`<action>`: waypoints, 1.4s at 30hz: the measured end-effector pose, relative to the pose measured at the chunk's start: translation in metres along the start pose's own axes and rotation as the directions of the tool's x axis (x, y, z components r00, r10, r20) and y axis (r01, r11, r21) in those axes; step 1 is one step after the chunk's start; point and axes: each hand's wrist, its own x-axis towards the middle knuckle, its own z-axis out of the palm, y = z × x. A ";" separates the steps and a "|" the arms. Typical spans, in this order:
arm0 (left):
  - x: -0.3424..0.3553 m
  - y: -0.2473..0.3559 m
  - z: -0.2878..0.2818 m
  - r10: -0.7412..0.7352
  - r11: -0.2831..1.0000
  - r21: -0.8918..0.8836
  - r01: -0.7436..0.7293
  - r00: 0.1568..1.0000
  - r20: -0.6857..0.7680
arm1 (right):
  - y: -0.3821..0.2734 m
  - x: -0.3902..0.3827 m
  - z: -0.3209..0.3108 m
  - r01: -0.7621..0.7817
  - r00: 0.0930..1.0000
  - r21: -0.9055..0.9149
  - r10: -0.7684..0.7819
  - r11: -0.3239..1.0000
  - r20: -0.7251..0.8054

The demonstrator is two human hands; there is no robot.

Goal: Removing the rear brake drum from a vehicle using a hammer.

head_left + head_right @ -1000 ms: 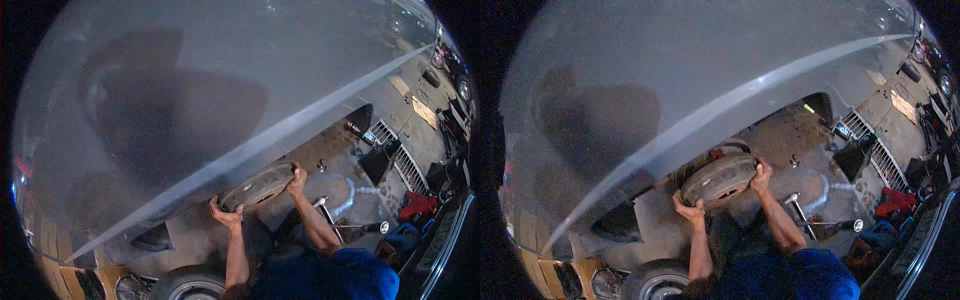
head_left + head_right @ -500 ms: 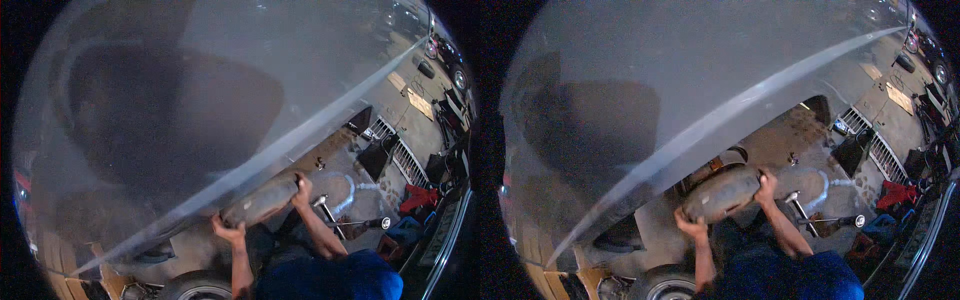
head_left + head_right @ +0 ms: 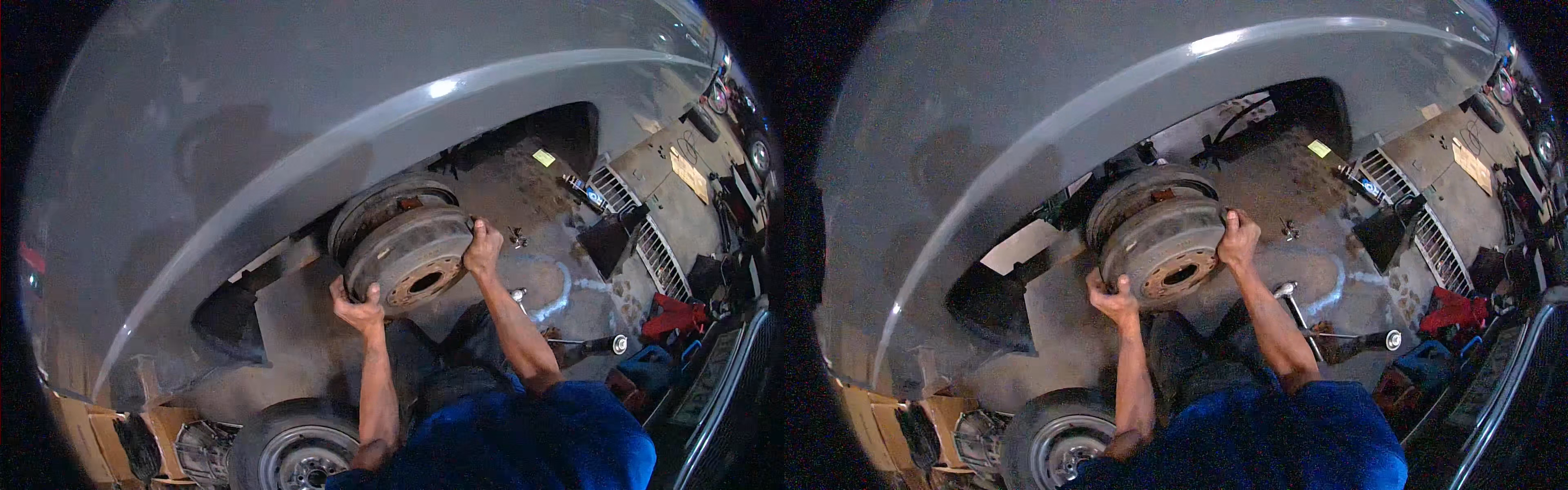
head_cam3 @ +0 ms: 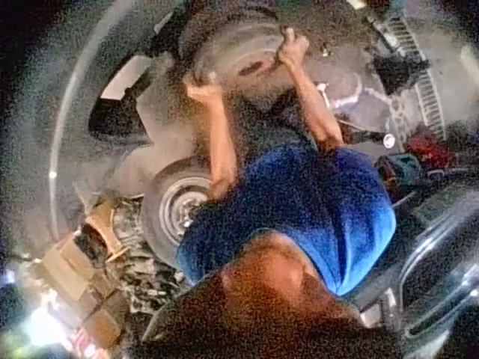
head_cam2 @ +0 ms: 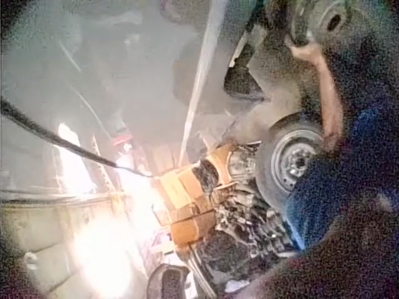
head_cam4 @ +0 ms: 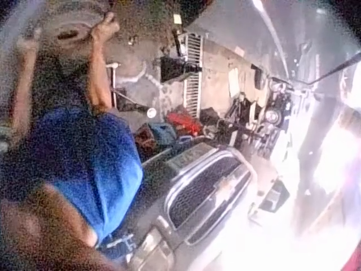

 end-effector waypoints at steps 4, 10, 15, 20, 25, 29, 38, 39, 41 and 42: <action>0.005 -0.004 0.007 0.033 0.999 0.026 -0.033 0.999 0.009 | 0.004 0.009 -0.001 -0.017 1.000 -0.042 0.018 0.999 0.023; 0.007 -0.005 0.011 0.028 0.998 0.054 -0.028 1.000 -0.001 | 0.003 0.007 0.008 0.002 0.999 0.040 -0.001 0.999 -0.035; 0.007 -0.010 0.014 0.027 0.999 0.042 -0.026 1.000 -0.009 | 0.006 0.007 0.011 0.098 0.995 0.022 -0.098 0.995 -0.037; 0.013 -0.026 0.013 0.202 0.964 0.179 -0.197 0.979 -0.014 | 0.014 0.008 0.021 0.090 0.993 0.068 -0.083 0.994 -0.089; 0.017 -0.021 0.018 0.278 0.953 0.140 -0.270 0.960 -0.040 | 0.019 0.005 0.027 0.128 0.984 0.111 -0.112 0.986 -0.135; 0.017 -0.019 0.009 0.240 0.967 0.085 -0.241 0.970 0.021 | 0.021 0.000 0.027 0.074 0.984 0.184 -0.041 0.980 -0.176; -0.038 -0.063 0.003 -0.078 0.995 -0.042 0.085 0.985 0.151 | 0.041 0.001 0.024 -0.015 0.999 0.369 0.000 0.929 0.040; -0.037 -0.065 0.012 -0.085 0.996 0.044 0.081 0.993 0.082 | 0.037 -0.001 0.028 -0.039 0.999 0.367 0.034 0.929 0.018; -0.032 -0.072 0.014 -0.031 0.983 0.181 0.019 0.997 0.066 | 0.039 0.000 0.029 -0.018 1.000 0.315 0.012 0.949 0.022; -0.032 -0.077 0.014 -0.033 0.983 0.180 0.021 0.998 0.062 | 0.041 0.002 0.029 0.008 1.000 0.263 -0.014 0.965 0.018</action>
